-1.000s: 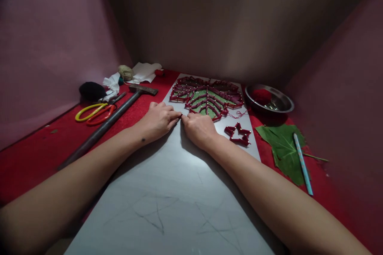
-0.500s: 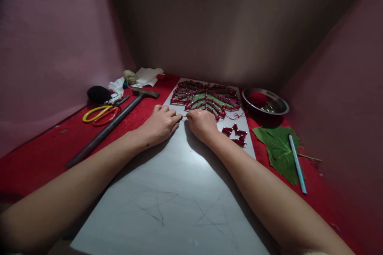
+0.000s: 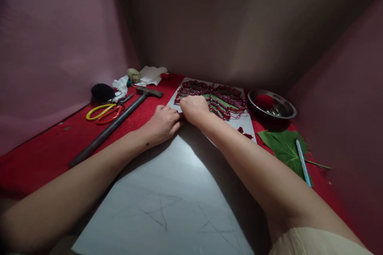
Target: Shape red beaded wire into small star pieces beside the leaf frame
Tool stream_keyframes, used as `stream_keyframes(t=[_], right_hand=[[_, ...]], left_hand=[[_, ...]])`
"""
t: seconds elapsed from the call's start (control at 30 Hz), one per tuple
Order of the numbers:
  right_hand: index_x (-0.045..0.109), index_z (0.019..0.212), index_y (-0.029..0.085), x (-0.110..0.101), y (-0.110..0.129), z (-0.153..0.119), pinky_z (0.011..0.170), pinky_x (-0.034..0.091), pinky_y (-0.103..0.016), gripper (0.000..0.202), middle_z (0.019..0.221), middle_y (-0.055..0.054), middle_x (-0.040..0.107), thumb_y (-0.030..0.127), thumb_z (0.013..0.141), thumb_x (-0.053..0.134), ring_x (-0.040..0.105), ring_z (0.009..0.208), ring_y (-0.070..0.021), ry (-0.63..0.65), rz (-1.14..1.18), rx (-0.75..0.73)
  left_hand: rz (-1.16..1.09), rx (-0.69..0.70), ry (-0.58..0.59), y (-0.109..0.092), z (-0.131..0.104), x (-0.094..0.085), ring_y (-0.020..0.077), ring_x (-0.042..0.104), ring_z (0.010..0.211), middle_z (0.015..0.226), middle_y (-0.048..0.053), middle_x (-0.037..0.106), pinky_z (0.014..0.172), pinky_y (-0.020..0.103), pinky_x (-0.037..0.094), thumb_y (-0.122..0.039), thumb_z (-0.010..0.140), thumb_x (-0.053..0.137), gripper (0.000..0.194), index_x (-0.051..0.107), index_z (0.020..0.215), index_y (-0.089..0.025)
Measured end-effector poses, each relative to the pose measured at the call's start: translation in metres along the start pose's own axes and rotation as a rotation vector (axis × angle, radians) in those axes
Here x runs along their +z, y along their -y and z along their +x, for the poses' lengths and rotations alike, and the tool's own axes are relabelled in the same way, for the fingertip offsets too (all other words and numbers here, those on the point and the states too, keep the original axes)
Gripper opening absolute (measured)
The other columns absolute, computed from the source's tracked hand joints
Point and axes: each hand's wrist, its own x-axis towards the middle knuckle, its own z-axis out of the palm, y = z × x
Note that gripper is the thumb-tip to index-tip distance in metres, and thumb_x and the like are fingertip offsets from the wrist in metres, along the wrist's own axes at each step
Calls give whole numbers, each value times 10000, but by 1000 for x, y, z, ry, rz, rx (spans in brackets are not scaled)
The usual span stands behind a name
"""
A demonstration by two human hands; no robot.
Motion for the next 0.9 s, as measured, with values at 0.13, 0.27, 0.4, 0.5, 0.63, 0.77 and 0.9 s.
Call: stream_keyframes(t=[0.13, 0.27, 0.4, 0.5, 0.63, 0.77, 0.9], right_hand=[[693, 929, 168, 1, 6, 15, 640, 452, -294, 241, 913, -141, 692, 218, 753, 534, 638, 855, -260, 40, 121, 77], [688, 958, 169, 0, 14, 21, 630, 449, -271, 263, 932, -137, 689, 231, 739, 558, 634, 859, -245, 102, 237, 150], [677, 1003, 145, -2, 28, 16, 677, 448, -281, 296, 968, -161, 677, 233, 748, 555, 623, 887, -244, 90, 209, 167], [684, 983, 138, -1, 33, 11, 670, 437, -285, 289, 948, -168, 677, 219, 744, 544, 621, 870, -243, 61, 161, 133], [703, 897, 165, 4, 27, -1, 624, 405, -289, 257, 870, -129, 690, 246, 779, 490, 618, 791, -226, 39, 155, 54], [696, 793, 202, 13, 17, -21, 618, 370, -283, 262, 764, -65, 688, 241, 798, 437, 592, 712, -179, -32, 227, -51], [674, 765, 200, 22, 10, -36, 647, 374, -260, 244, 764, -31, 686, 231, 804, 435, 581, 691, -140, -105, 372, -56]], left_hand=[[-209, -328, -101, 21, 2, -12, 197, 567, 921, 979, 70, 660, 824, 322, 413, -137, 792, 403, 294, 615, 995, -149], [-243, -421, -16, 33, 4, -12, 194, 599, 916, 953, 60, 682, 820, 310, 436, -112, 743, 408, 293, 650, 899, -167], [-210, -387, -38, 34, 3, -6, 213, 603, 929, 955, 76, 686, 820, 331, 440, -120, 730, 400, 310, 662, 888, -167], [-194, -380, -53, 37, 3, -3, 222, 613, 884, 908, 82, 690, 783, 336, 448, -136, 726, 401, 310, 669, 878, -171], [-158, -395, -55, 44, 3, 0, 232, 614, 878, 894, 87, 692, 777, 342, 450, -157, 731, 409, 304, 675, 876, -175], [-128, -417, -65, 48, 3, 0, 236, 609, 903, 917, 92, 690, 805, 353, 445, -166, 746, 409, 307, 677, 895, -175], [-121, -405, -89, 49, 3, -1, 235, 606, 878, 895, 91, 688, 794, 363, 443, -160, 753, 407, 305, 677, 895, -172]])
